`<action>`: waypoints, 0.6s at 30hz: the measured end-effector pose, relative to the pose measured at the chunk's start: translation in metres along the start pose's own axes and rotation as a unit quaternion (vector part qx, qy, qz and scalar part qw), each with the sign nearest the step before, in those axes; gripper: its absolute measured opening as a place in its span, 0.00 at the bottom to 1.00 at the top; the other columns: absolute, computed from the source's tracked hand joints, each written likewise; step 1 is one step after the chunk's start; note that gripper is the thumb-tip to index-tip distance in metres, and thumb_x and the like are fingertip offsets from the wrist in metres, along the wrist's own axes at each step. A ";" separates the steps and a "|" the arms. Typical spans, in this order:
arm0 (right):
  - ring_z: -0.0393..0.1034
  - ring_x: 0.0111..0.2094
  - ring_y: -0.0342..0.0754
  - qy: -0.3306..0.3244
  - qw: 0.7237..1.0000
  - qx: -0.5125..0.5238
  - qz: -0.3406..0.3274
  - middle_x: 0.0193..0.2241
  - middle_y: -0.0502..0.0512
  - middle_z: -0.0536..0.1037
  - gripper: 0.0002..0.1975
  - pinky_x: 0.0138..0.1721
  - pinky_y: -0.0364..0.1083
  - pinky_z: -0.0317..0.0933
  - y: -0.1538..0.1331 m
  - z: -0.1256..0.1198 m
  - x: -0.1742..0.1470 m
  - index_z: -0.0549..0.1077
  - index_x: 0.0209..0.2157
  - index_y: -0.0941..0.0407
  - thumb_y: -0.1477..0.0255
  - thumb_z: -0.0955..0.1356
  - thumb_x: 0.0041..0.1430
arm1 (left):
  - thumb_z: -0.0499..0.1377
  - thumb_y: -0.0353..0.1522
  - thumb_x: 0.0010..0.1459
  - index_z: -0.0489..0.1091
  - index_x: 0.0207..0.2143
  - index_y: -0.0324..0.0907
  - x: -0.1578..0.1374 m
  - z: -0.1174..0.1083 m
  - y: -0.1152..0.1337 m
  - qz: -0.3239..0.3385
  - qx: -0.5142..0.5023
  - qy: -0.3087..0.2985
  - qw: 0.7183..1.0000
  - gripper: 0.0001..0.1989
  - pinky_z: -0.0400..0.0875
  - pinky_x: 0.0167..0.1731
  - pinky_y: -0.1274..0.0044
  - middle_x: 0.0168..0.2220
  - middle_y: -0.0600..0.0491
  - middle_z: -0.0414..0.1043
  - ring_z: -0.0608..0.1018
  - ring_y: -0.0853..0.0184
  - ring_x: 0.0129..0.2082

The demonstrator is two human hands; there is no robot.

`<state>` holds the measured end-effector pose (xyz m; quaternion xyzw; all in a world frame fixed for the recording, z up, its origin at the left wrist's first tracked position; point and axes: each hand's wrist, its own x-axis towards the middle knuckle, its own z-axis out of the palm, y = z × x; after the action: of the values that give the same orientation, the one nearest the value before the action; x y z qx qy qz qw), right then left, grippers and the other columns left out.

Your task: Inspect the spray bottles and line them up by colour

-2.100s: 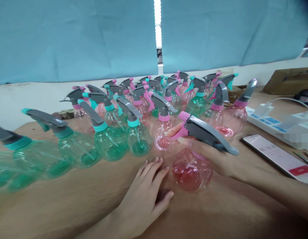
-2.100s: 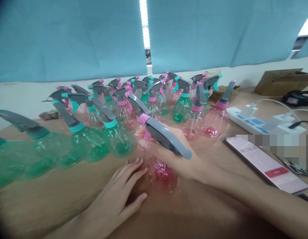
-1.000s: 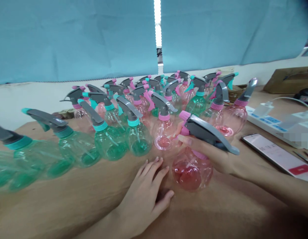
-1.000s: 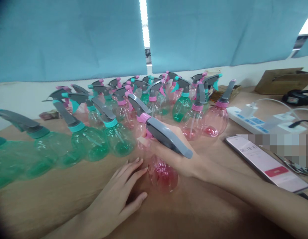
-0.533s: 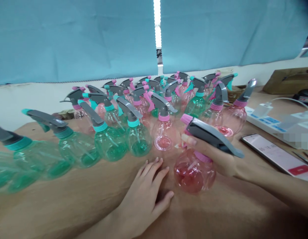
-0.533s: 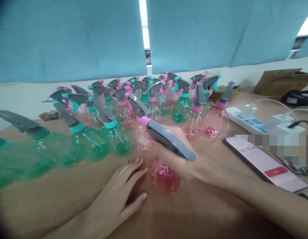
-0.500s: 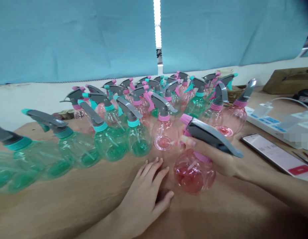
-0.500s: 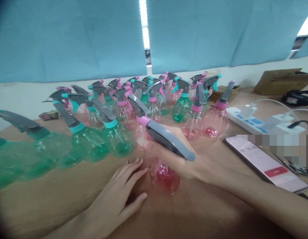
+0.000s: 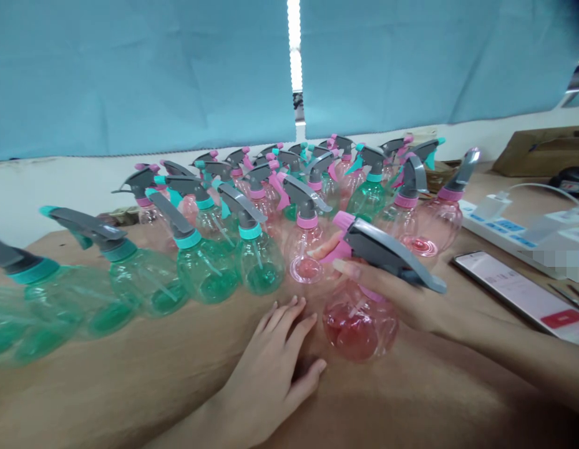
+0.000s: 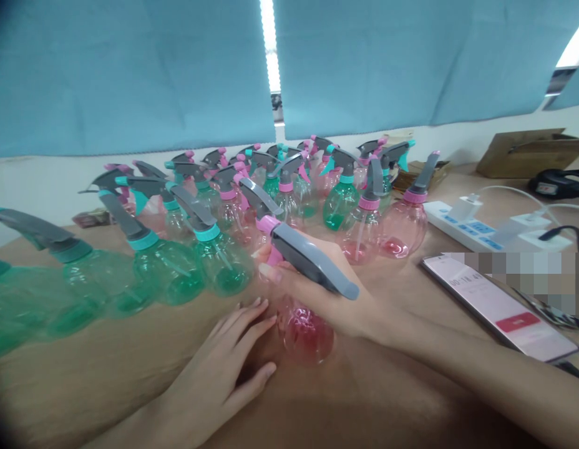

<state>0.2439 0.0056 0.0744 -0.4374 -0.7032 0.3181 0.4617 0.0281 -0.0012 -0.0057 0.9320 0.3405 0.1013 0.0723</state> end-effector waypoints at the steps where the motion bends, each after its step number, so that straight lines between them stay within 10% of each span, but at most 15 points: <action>1: 0.50 0.21 0.42 -0.001 1.000 -0.001 0.001 0.20 0.45 0.57 0.12 0.21 0.43 0.50 0.000 0.000 0.000 0.60 0.24 0.52 0.66 0.66 0.57 | 0.56 0.38 0.62 0.61 0.58 0.39 0.000 0.000 0.000 -0.001 0.001 0.000 1.000 0.24 0.57 0.57 0.58 0.62 0.43 0.57 0.59 0.53 0.62; 18: 0.51 0.21 0.43 -0.006 1.000 0.009 -0.010 0.20 0.46 0.58 0.09 0.21 0.43 0.51 -0.002 0.000 -0.001 0.63 0.26 0.51 0.66 0.67 0.57 | 0.56 0.38 0.63 0.61 0.58 0.38 0.002 -0.001 0.000 0.002 -0.002 -0.006 1.000 0.23 0.58 0.57 0.57 0.62 0.42 0.57 0.60 0.52 0.61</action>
<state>0.2439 0.0037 0.0760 -0.4246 -0.7075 0.3224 0.4639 0.0294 0.0000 -0.0045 0.9331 0.3379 0.0972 0.0762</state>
